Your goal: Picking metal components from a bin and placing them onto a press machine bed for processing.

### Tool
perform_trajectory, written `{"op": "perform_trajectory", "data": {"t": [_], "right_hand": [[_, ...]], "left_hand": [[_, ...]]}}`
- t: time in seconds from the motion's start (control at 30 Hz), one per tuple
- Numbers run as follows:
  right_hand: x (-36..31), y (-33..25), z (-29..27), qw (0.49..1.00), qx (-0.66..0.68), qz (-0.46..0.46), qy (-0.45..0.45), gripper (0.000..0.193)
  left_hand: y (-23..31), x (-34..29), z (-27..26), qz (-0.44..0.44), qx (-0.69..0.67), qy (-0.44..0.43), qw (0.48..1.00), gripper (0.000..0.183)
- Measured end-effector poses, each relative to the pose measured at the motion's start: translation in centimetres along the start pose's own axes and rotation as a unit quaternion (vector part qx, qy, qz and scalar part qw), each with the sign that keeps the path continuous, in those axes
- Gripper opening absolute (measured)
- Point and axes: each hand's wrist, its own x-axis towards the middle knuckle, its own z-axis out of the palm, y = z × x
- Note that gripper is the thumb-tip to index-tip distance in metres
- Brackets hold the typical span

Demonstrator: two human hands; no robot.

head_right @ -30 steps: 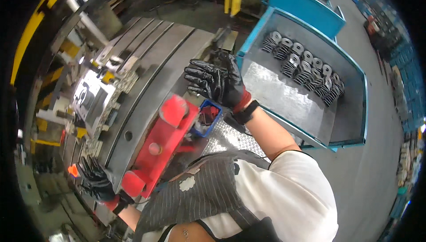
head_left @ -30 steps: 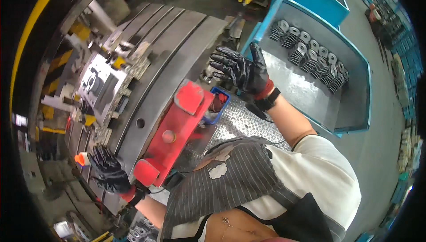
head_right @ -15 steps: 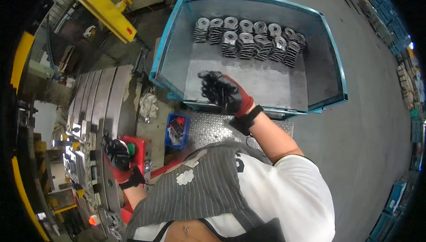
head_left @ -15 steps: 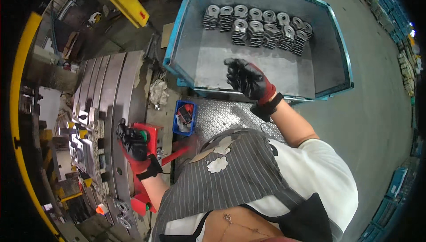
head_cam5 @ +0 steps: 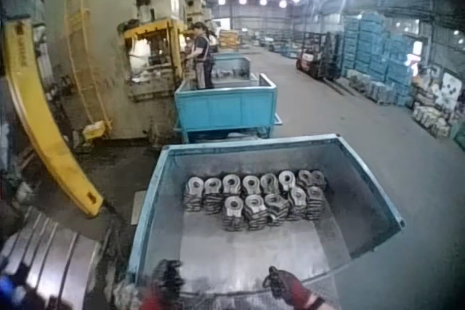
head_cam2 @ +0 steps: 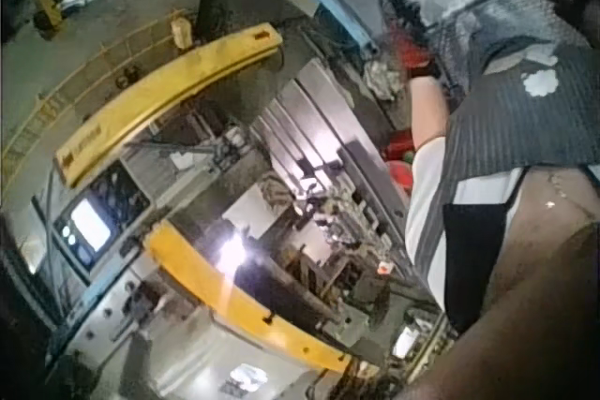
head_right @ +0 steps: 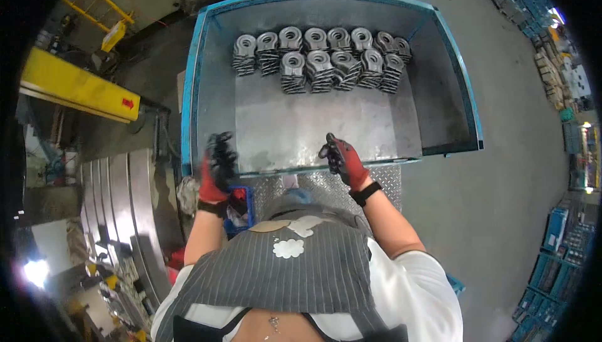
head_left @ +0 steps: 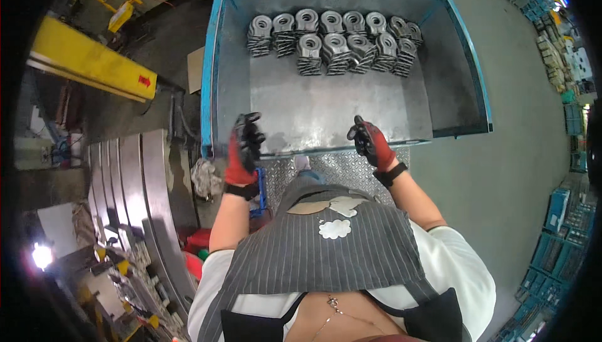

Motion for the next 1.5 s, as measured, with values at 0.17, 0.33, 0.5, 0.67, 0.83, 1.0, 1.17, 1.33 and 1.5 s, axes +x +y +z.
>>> {"op": "perform_trajectory", "data": {"t": [0.17,0.33,0.5,0.67,0.83,1.0,1.17,1.33,1.5], "right_hand": [[6.1,-1.1,-1.1,0.996,0.013,0.060,0.064,0.040],[13.9,-1.5,-1.4,0.997,-0.020,0.062,0.050,0.034],[26.2,-1.0,-4.1,0.967,-0.250,0.008,0.041,0.031],[39.7,-2.8,-4.7,0.755,-0.615,-0.223,0.044,0.039],[48.5,-2.7,-3.6,0.586,-0.787,-0.189,0.037,0.033],[48.9,-0.8,-1.0,0.532,-0.820,-0.199,0.070,0.030],[45.4,0.1,-1.1,0.523,-0.837,-0.163,-0.004,0.027],[40.1,2.0,-2.2,0.766,-0.622,-0.157,-0.043,0.055],[40.4,9.0,-5.2,0.949,-0.205,0.130,-0.204,0.079]], "left_hand": [[-12.4,15.0,-3.0,-0.155,-0.143,-0.035,0.977,0.036],[-19.7,24.5,-2.5,-0.250,-0.111,0.026,0.961,0.042],[-27.1,31.0,-3.0,-0.278,-0.148,0.104,0.943,0.041],[-32.9,37.4,-3.1,-0.249,-0.295,0.189,0.903,0.032],[-37.9,43.3,-2.4,-0.060,-0.520,0.035,0.851,0.024],[-43.1,43.5,-4.0,0.029,-0.372,0.091,0.923,0.036],[-38.7,38.0,-4.2,-0.062,-0.398,0.140,0.904,0.040],[-38.3,27.0,-9.3,-0.110,-0.422,0.170,0.884,0.047],[-33.1,19.4,-12.3,-0.164,-0.535,0.233,0.796,0.050]]}}
